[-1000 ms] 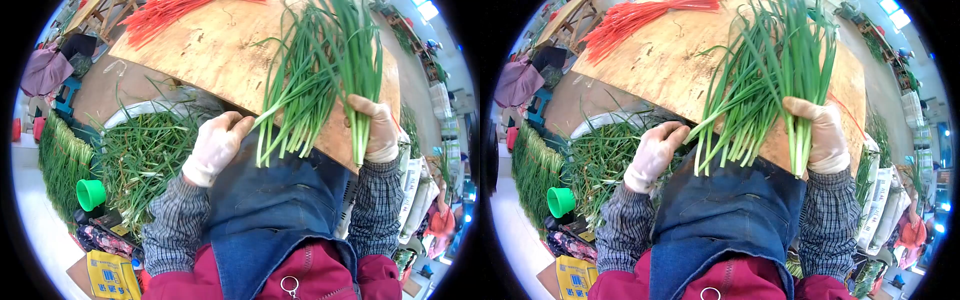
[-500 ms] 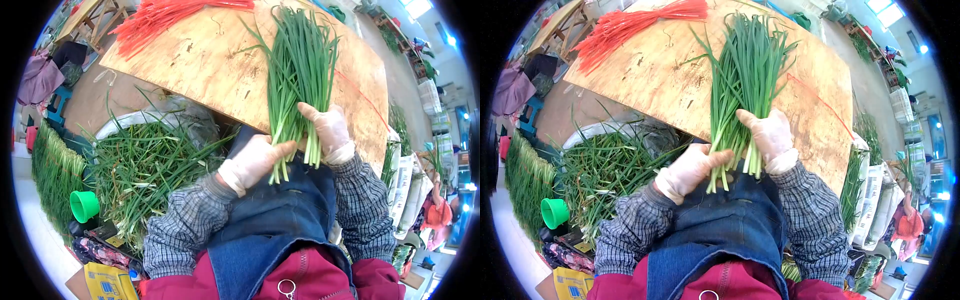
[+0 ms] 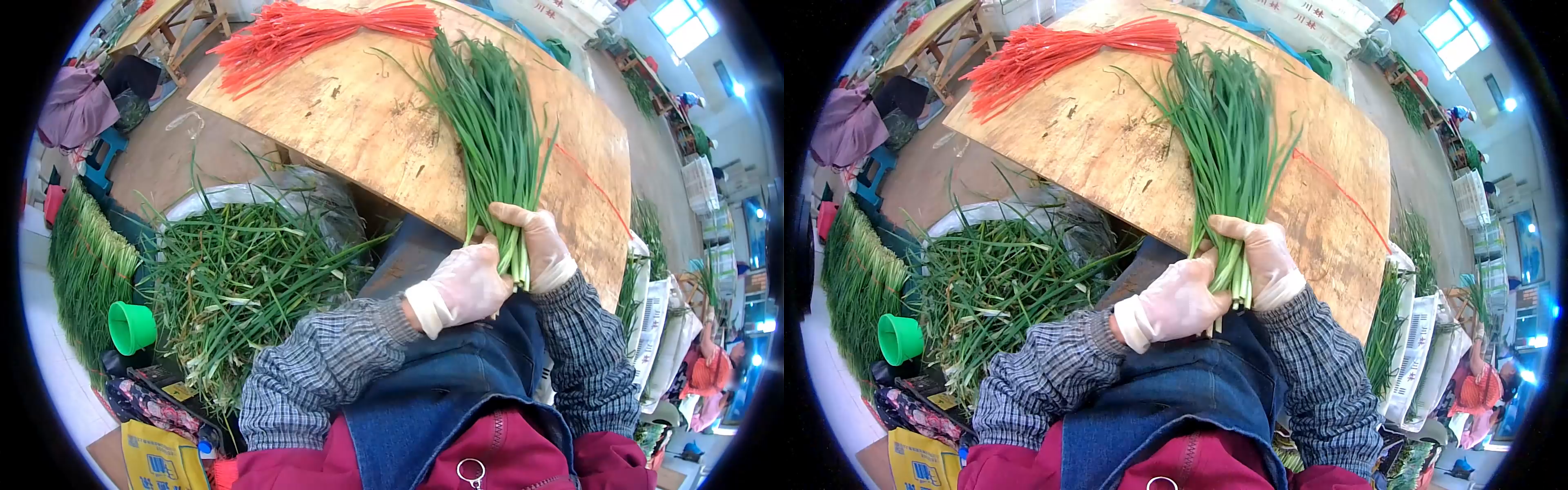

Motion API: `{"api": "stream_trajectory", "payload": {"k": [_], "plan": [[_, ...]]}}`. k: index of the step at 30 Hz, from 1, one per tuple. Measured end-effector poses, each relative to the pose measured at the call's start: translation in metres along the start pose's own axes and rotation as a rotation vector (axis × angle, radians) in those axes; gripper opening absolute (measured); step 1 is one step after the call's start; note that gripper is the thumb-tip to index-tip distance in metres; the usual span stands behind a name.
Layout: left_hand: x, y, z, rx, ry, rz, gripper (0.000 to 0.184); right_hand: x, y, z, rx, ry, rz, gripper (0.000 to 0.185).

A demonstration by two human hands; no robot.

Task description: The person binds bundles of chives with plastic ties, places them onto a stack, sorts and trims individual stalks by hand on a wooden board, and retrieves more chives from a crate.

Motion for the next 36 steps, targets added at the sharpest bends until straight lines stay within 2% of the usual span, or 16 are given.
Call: {"api": "stream_trajectory", "payload": {"k": [3,4,5,7,9,10,13,16,17,21,25,28,29,31,33,36], "plan": [[-0.004,-0.013,-0.006,-0.124,-0.030,-0.213,0.042,0.000,-0.013,-0.001,0.047,0.057,-0.040,0.022],[-0.012,-0.017,-0.009,-0.143,-0.182,-0.316,0.041,-0.001,-0.016,-0.001,0.047,0.055,-0.026,0.023],[-0.018,-0.028,-0.014,-0.028,-0.321,-0.298,0.035,-0.001,-0.016,-0.002,0.041,0.048,-0.019,0.023],[-0.035,-0.045,-0.023,0.350,-0.354,-0.177,0.032,0.000,-0.014,-0.002,0.026,0.040,-0.005,0.023],[-0.051,-0.051,-0.030,0.462,-0.446,0.037,0.031,0.001,-0.015,0.001,0.025,0.023,-0.014,0.022],[-0.055,-0.047,-0.028,0.418,-0.433,0.032,0.032,0.001,-0.016,0.001,0.032,0.021,-0.029,0.022],[-0.039,-0.023,-0.018,0.242,-0.159,-0.006,0.032,0.000,-0.009,-0.005,0.073,0.040,-0.044,0.019],[-0.019,-0.003,-0.009,0.296,-0.170,-0.174,0.023,-0.002,-0.009,-0.006,0.101,-0.007,-0.032,0.018],[-0.008,-0.004,-0.008,0.387,-0.169,-0.109,0.020,-0.001,-0.010,-0.006,0.106,-0.032,-0.027,0.018],[0.014,-0.002,0.000,0.289,-0.191,-0.112,0.015,-0.009,-0.010,-0.017,0.044,-0.023,-0.090,0.014],[0.013,0.017,-0.013,0.240,-0.235,-0.151,0.020,-0.007,-0.010,-0.015,0.016,-0.056,-0.343,0.026],[0.018,0.019,-0.052,0.098,-0.302,-0.234,0.026,0.007,0.013,-0.026,-0.118,0.006,-0.477,0.028],[0.014,0.019,-0.065,0.050,-0.313,-0.236,0.028,0.008,0.027,-0.036,-0.191,0.033,-0.673,0.031],[0.014,0.012,-0.090,-0.089,-0.264,-0.220,0.031,0.023,0.044,-0.042,-0.441,-0.022,-0.766,0.039],[0.013,0.002,-0.113,-0.160,-0.259,-0.216,0.036,0.034,0.055,-0.053,-0.465,0.092,-0.855,0.049],[0.024,-0.025,-0.131,-0.183,-0.190,-0.242,0.046,0.042,0.077,-0.058,-0.672,-0.021,-0.769,0.056]]}}
Point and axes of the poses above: each hand's wrist, its own z-axis towards the middle knuckle, its own y-axis out of the palm, x = y × z, the point moved 6 cm from there along z, towards the middle knuckle, and after that the axes turned 13 degrees about z, right-handed, at the moved point
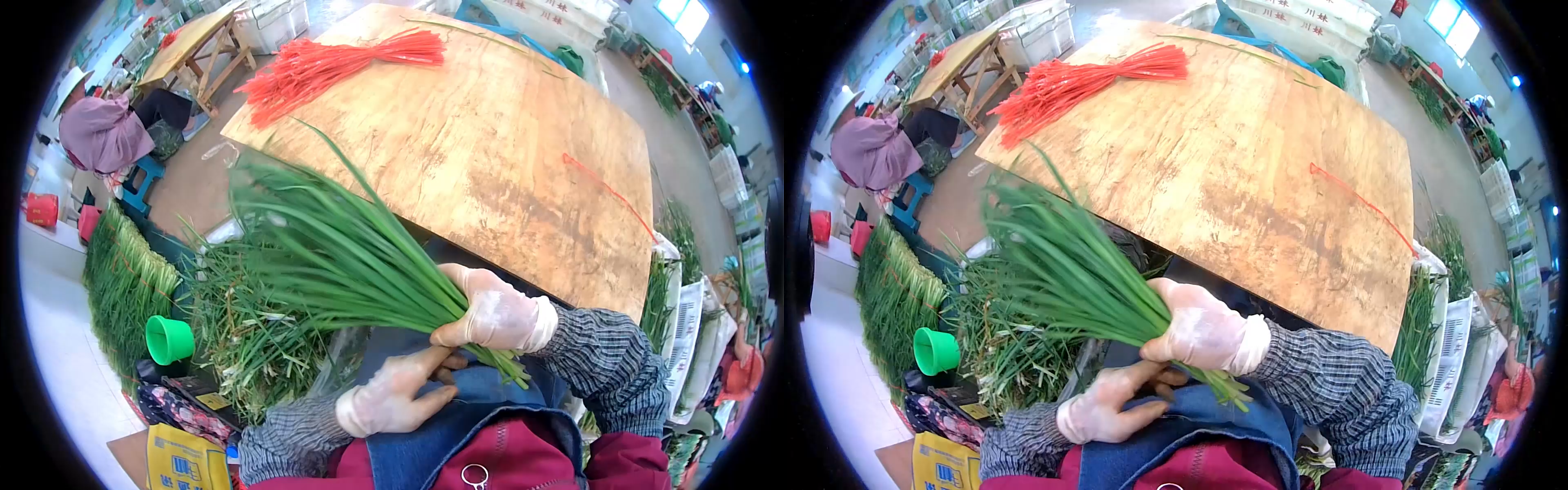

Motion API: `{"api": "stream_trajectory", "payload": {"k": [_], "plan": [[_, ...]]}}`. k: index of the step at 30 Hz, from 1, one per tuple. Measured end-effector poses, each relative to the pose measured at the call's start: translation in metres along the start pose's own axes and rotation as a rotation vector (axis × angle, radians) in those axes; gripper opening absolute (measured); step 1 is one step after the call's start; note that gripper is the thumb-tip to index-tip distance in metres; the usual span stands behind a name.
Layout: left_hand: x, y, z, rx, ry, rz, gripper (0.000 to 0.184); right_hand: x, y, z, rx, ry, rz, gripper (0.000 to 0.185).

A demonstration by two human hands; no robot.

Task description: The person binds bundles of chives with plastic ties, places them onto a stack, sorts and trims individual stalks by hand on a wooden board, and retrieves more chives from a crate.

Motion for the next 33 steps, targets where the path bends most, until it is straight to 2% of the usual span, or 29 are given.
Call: {"api": "stream_trajectory", "payload": {"k": [1,3,5,6,7,9,11,14,17,18,21,23,25,26,30,33], "plan": [[0.004,-0.008,-0.007,0.124,0.138,-0.033,0.042,-0.010,0.005,0.001,-0.035,-0.027,0.043,0.057],[0.020,-0.030,-0.014,0.138,0.291,0.168,0.043,-0.035,0.013,0.000,-0.054,-0.092,0.205,0.056],[0.036,-0.050,-0.013,0.134,0.402,0.157,0.045,-0.061,0.012,-0.003,-0.046,-0.143,0.325,0.053],[0.036,-0.058,-0.017,0.271,0.461,-0.045,0.046,-0.077,0.011,-0.007,-0.033,-0.193,0.417,0.049],[0.035,-0.067,-0.017,0.269,0.443,-0.143,0.048,-0.089,0.007,-0.009,-0.020,-0.242,0.508,0.044],[0.041,-0.092,-0.009,0.426,0.446,-0.228,0.049,-0.096,-0.006,-0.004,0.000,-0.284,0.550,0.037],[0.043,-0.115,0.010,0.577,0.313,-0.294,0.050,-0.090,-0.017,0.003,0.061,-0.341,0.681,0.025],[0.019,-0.138,0.046,0.560,0.073,-0.319,0.048,-0.067,-0.019,0.020,0.163,-0.402,0.846,0.033],[-0.001,-0.134,0.071,0.324,-0.104,-0.397,0.046,-0.014,-0.015,0.040,0.193,-0.299,1.020,0.032],[-0.010,-0.132,0.076,0.296,-0.170,-0.255,0.042,0.008,-0.010,0.047,0.227,-0.248,1.067,0.030],[-0.044,-0.113,0.073,0.152,-0.454,-0.227,0.047,0.058,0.018,0.046,0.294,-0.022,1.121,0.026],[-0.051,-0.101,0.068,0.209,-0.464,-0.356,0.050,0.070,0.040,0.036,0.238,0.007,1.081,0.027],[-0.043,-0.095,0.066,0.264,-0.359,-0.373,0.045,0.079,0.063,0.028,0.175,-0.005,1.044,0.029],[-0.043,-0.092,0.066,0.298,-0.358,-0.435,0.039,0.083,0.068,0.026,0.193,0.017,1.036,0.031],[-0.068,-0.084,0.066,0.354,-0.395,-0.583,0.032,0.095,0.068,0.026,0.093,0.110,1.057,0.035],[-0.068,-0.080,0.068,0.356,-0.359,-0.642,0.031,0.100,0.032,0.021,0.220,0.057,0.790,0.039]]}}
Point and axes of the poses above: each hand's wrist, its own z-axis towards the middle knuckle, its own y-axis out of the palm, x = y × z, the point moved 6 cm from there along z, towards the middle knuckle, and after that the axes turned 13 degrees about z, right-handed, at the moved point
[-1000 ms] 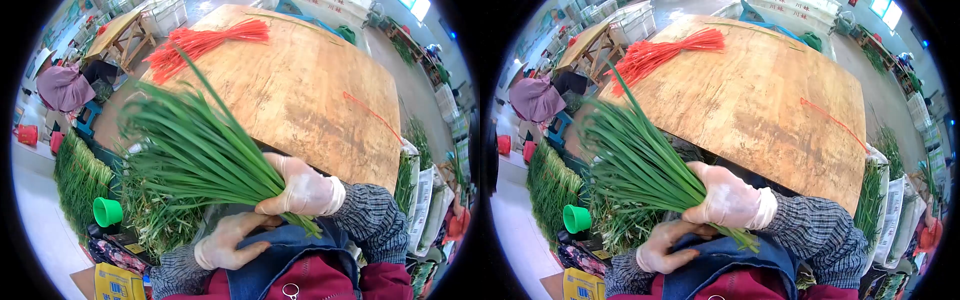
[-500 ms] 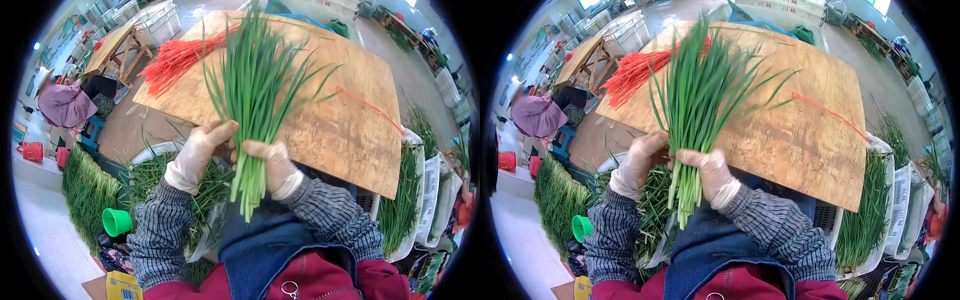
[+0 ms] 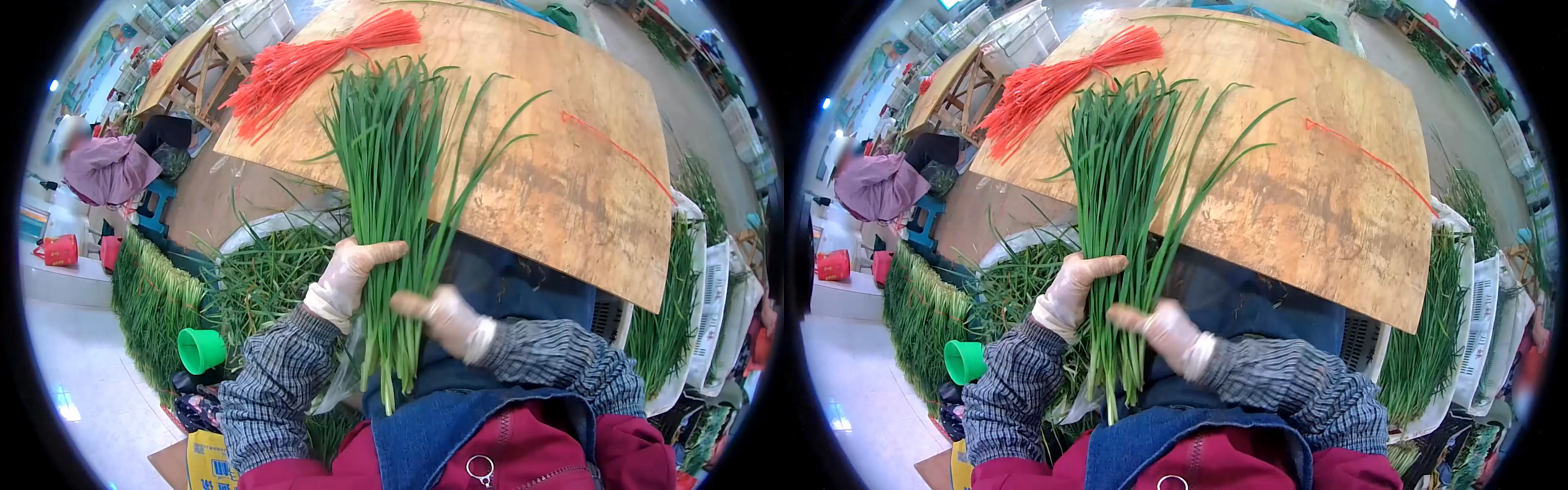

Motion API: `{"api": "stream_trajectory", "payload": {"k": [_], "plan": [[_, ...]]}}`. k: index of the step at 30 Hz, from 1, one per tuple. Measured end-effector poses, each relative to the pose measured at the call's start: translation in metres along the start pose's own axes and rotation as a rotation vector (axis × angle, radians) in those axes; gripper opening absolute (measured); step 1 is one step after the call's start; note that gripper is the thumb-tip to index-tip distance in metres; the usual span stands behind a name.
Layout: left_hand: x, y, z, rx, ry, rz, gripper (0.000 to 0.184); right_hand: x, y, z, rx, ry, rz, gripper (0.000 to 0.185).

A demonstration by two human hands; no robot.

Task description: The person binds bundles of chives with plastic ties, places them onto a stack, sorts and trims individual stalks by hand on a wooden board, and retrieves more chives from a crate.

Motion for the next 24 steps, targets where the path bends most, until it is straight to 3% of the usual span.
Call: {"api": "stream_trajectory", "payload": {"k": [4,5,9,16,20,22,24], "plan": [[0.000,0.002,-0.004,-0.051,-0.028,-0.025,0.032,-0.068,-0.009,0.007,0.130,-0.267,0.282,0.037],[0.002,0.007,-0.004,-0.105,-0.007,-0.077,0.033,-0.066,-0.010,0.019,0.125,-0.191,0.395,0.036],[0.004,0.010,-0.010,-0.052,0.034,-0.083,0.031,-0.088,0.026,0.022,0.105,-0.266,0.306,0.034],[0.123,0.039,-0.029,0.084,0.577,0.158,0.039,-0.196,0.099,-0.011,-0.076,-0.848,-0.145,0.045],[0.191,0.068,-0.030,0.131,0.945,0.300,0.037,-0.265,0.122,-0.045,-0.263,-1.334,-0.411,0.041],[0.210,0.083,-0.028,0.114,1.133,0.329,0.029,-0.279,0.128,-0.062,-0.263,-1.318,-0.405,0.042],[0.219,0.094,-0.017,0.026,1.192,0.239,0.030,-0.292,0.129,-0.076,-0.261,-1.316,-0.422,0.046]]}}
Point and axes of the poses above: each hand's wrist, its own z-axis towards the middle knuckle, its own y-axis out of the palm, x = y × z, the point moved 6 cm from there along z, towards the middle knuckle, and after that the axes turned 13 degrees about z, right-handed, at the moved point
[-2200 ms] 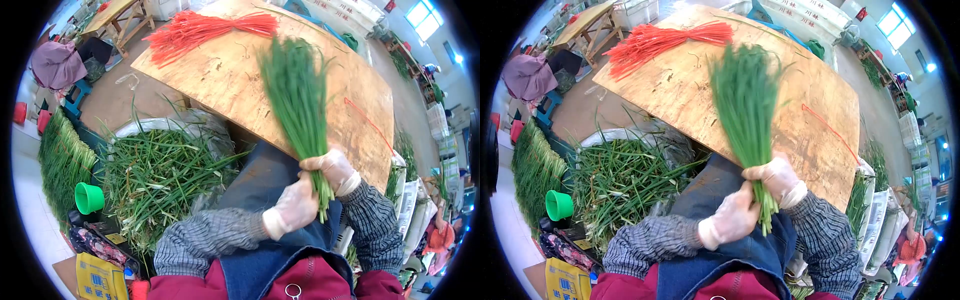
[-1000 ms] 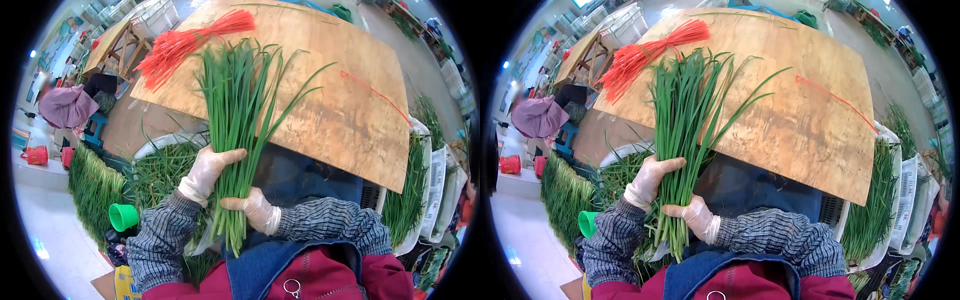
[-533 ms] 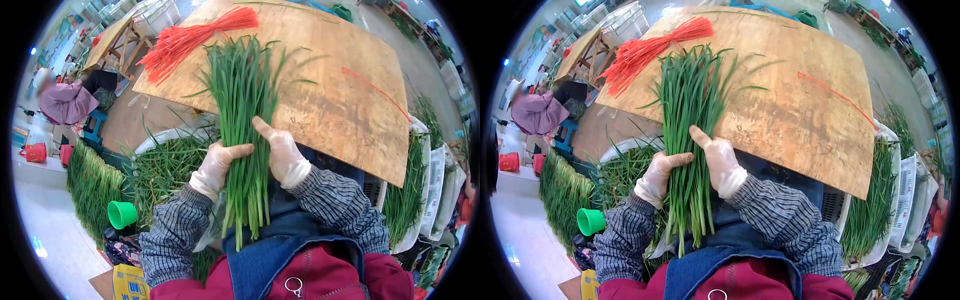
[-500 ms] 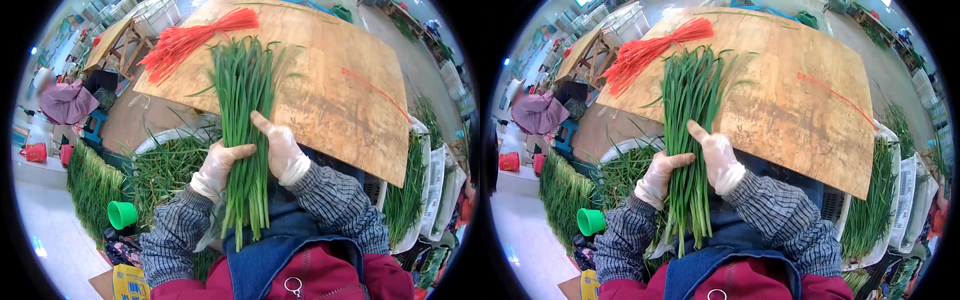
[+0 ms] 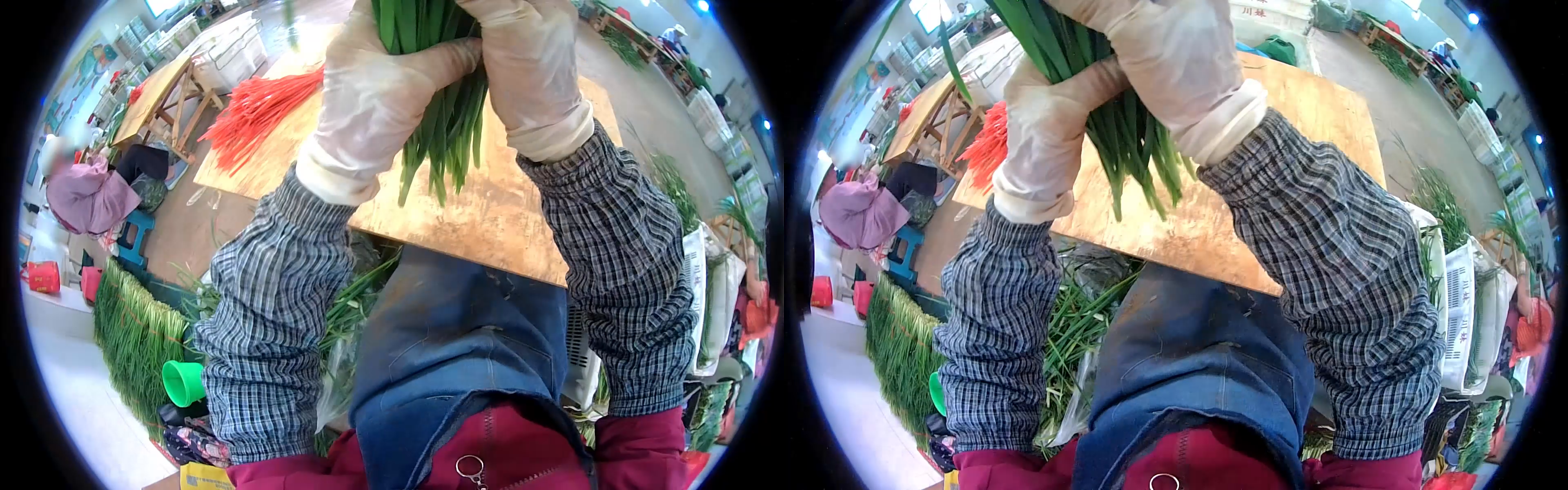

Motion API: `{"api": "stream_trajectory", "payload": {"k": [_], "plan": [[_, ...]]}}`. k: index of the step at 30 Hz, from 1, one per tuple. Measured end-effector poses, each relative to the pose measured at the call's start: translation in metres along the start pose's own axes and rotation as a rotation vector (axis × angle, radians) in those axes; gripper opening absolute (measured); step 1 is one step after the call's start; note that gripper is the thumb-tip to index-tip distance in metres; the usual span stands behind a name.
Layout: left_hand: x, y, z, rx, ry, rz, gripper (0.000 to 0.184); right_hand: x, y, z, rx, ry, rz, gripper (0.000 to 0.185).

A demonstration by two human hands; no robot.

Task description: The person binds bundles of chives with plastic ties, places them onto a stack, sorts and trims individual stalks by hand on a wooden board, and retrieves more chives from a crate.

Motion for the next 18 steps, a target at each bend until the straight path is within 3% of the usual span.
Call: {"api": "stream_trajectory", "payload": {"k": [3,7,8,13,18], "plan": [[-0.011,0.016,0.009,0.008,0.039,0.040,0.032,0.000,-0.017,0.001,0.023,-0.011,-0.024,0.045],[-0.035,0.032,0.002,-0.076,-0.034,0.004,0.053,0.019,-0.044,-0.016,0.060,0.086,-0.131,0.046],[-0.041,0.034,-0.002,-0.092,-0.059,0.061,0.053,0.035,-0.067,-0.023,0.105,0.012,-0.309,0.045],[-0.060,0.043,-0.005,-0.188,-0.131,0.050,0.054,0.049,-0.084,-0.034,0.089,0.142,-0.203,0.047],[-0.073,0.048,-0.009,-0.137,-0.192,-0.013,0.046,0.051,-0.079,-0.031,0.095,0.087,-0.120,0.044]]}}
Point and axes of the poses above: each hand's wrist, its own z-axis towards the middle knuckle, its own y-axis out of the palm, x = y × z, the point moved 6 cm from there along z, towards the middle knuckle, and after that the axes turned 13 degrees about z, right-handed, at the moved point
